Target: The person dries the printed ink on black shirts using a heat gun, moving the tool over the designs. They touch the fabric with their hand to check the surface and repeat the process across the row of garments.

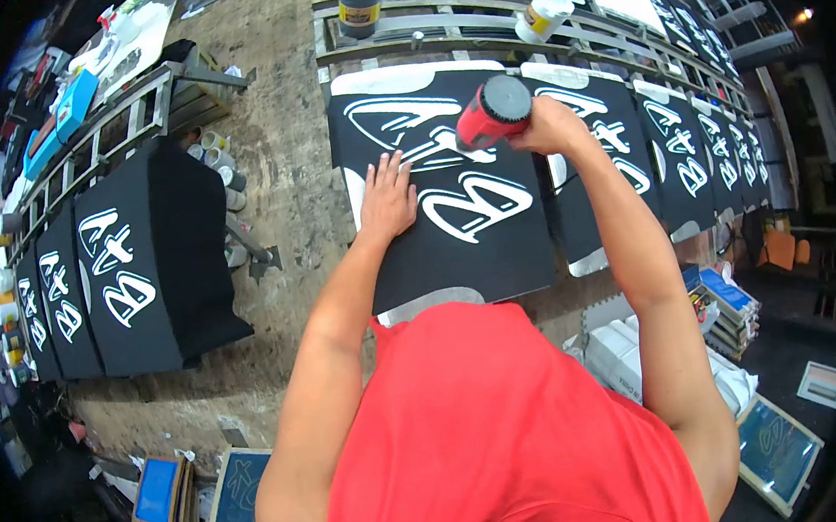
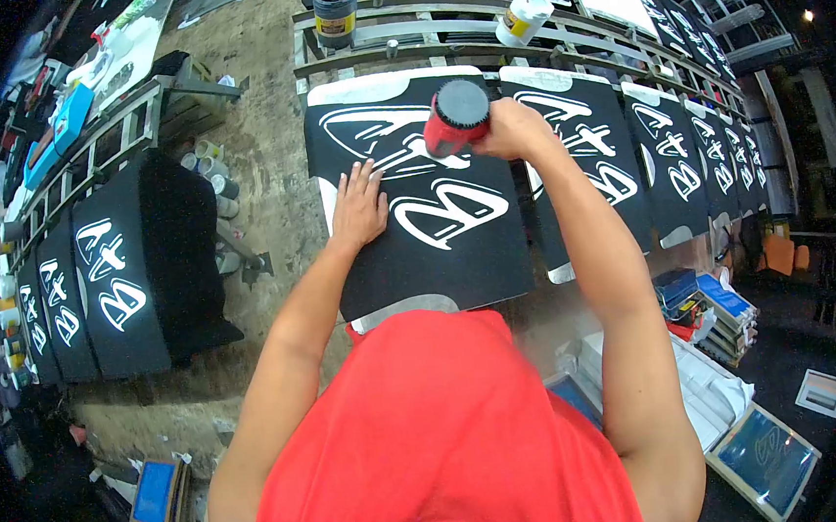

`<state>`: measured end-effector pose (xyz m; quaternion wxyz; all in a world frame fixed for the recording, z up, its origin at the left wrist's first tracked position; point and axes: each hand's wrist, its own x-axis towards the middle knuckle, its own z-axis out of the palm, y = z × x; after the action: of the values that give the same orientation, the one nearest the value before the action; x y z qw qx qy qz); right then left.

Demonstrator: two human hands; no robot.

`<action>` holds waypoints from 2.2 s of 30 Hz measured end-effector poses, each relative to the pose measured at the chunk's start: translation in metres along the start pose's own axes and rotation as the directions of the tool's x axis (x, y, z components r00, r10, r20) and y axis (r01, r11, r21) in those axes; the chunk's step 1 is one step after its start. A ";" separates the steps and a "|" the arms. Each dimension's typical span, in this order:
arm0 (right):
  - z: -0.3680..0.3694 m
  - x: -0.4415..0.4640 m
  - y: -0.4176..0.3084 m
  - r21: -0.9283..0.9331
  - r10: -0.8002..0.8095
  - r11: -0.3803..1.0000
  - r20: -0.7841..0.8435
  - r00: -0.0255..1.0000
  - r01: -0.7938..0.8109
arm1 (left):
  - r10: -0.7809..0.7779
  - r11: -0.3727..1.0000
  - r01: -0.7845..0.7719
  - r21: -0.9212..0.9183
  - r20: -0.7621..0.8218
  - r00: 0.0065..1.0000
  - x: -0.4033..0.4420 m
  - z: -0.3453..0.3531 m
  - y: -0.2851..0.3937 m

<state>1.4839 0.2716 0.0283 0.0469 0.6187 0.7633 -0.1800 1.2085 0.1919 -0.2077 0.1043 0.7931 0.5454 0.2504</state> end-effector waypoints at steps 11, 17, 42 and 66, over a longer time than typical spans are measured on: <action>0.006 -0.028 0.085 0.040 0.109 0.994 -0.144 0.984 -0.104 | 0.317 0.937 -0.347 0.037 0.328 0.890 0.023 0.027 0.051; -0.005 -0.054 0.079 0.076 0.125 0.990 -0.041 0.991 -0.121 | 0.263 0.954 -0.294 0.054 0.315 0.912 0.029 0.023 0.057; 0.025 -0.079 0.074 0.003 0.154 0.988 -0.041 0.987 -0.154 | 0.016 0.992 -0.024 -0.122 -0.063 0.998 -0.022 -0.015 0.034; 0.020 -0.055 0.005 0.006 -0.031 1.000 0.178 0.983 0.031 | -0.190 0.972 0.180 -0.152 -0.060 0.980 -0.073 -0.014 0.032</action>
<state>1.4978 0.2147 0.0250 0.1113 0.5882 0.7652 -0.2366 1.2072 0.1108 -0.2023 0.1646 0.7193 0.6006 0.3079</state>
